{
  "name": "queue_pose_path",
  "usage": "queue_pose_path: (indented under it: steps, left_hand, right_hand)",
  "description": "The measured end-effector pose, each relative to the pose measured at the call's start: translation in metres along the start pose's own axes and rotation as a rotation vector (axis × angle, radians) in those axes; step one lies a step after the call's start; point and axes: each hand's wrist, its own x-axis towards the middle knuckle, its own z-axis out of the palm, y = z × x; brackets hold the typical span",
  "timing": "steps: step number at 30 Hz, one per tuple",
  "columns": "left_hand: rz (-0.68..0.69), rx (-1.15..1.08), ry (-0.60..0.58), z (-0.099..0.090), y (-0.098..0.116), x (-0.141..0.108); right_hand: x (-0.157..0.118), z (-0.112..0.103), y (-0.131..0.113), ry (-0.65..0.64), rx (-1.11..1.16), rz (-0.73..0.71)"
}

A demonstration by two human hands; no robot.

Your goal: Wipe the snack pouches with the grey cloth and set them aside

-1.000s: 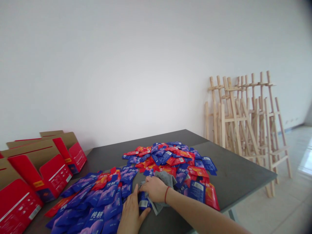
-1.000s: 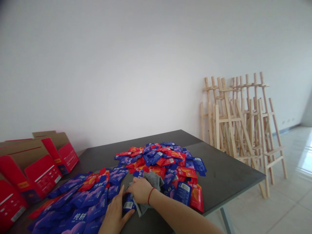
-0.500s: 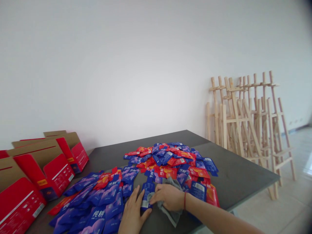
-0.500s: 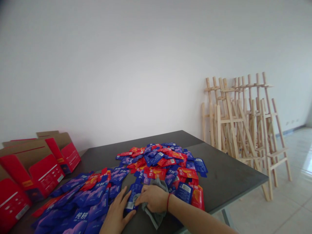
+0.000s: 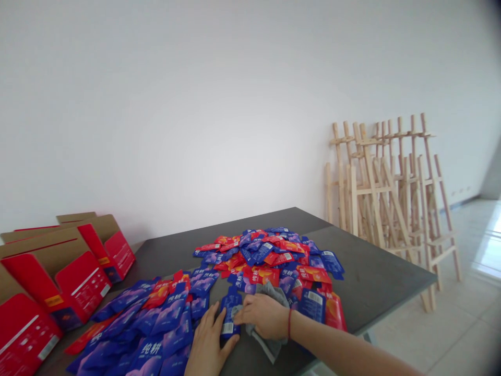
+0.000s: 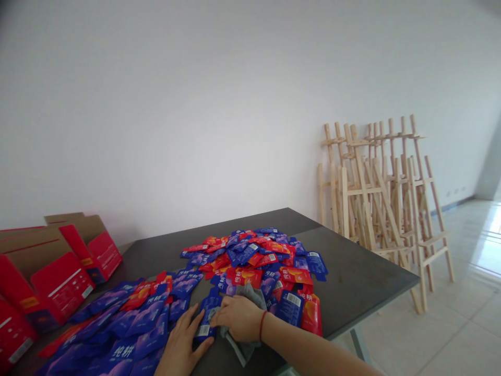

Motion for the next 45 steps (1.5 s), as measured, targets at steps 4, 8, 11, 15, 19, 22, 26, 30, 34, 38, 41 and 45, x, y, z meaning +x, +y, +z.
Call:
queue_pose_path:
  steps: [4,8,11,15,19,22,26,30,34,38,41,45]
  left_hand:
    - [-0.005,0.007,-0.029,-0.004,0.004,0.001]
    - [-0.008,0.010,-0.025,0.000,0.001,0.001]
    - [-0.008,0.007,-0.009,0.004,-0.002,0.002]
    - [-0.012,-0.003,-0.014,0.002,0.000,0.002]
    - [-0.032,0.001,-0.054,-0.006,0.006,0.002]
    - [-0.034,0.008,-0.074,-0.010,0.009,0.001]
    - [-0.042,0.078,-0.068,-0.014,0.017,0.002]
    - [-0.067,0.161,-0.125,-0.017,0.040,0.011]
    - [-0.055,0.260,-0.218,-0.021,0.061,0.027]
    - [-0.080,0.410,-0.278,-0.030,0.059,0.041]
    - [-0.106,0.461,-0.292,-0.040,0.051,0.046]
    - [-0.092,0.498,-0.251,-0.049,0.040,0.044]
  right_hand:
    - [0.022,0.005,0.005,0.061,-0.079,0.153]
    - [0.044,0.014,0.010,0.086,-0.171,0.268]
    - [0.056,0.017,0.011,0.099,-0.203,0.317]
    - [0.058,0.014,0.007,0.084,-0.206,0.228]
    - [0.043,0.008,0.004,0.058,-0.141,0.000]
    - [0.026,0.006,0.005,0.046,-0.080,-0.053]
    - [0.011,0.009,0.004,0.069,-0.097,0.200]
    - [0.011,0.014,-0.002,0.123,-0.131,0.384]
    - [0.012,0.015,-0.006,0.178,-0.105,0.415]
    - [0.011,0.013,-0.006,0.190,-0.096,0.414]
    - [0.010,0.012,-0.007,0.177,-0.091,0.414]
    - [0.010,0.011,-0.009,0.181,-0.081,0.418]
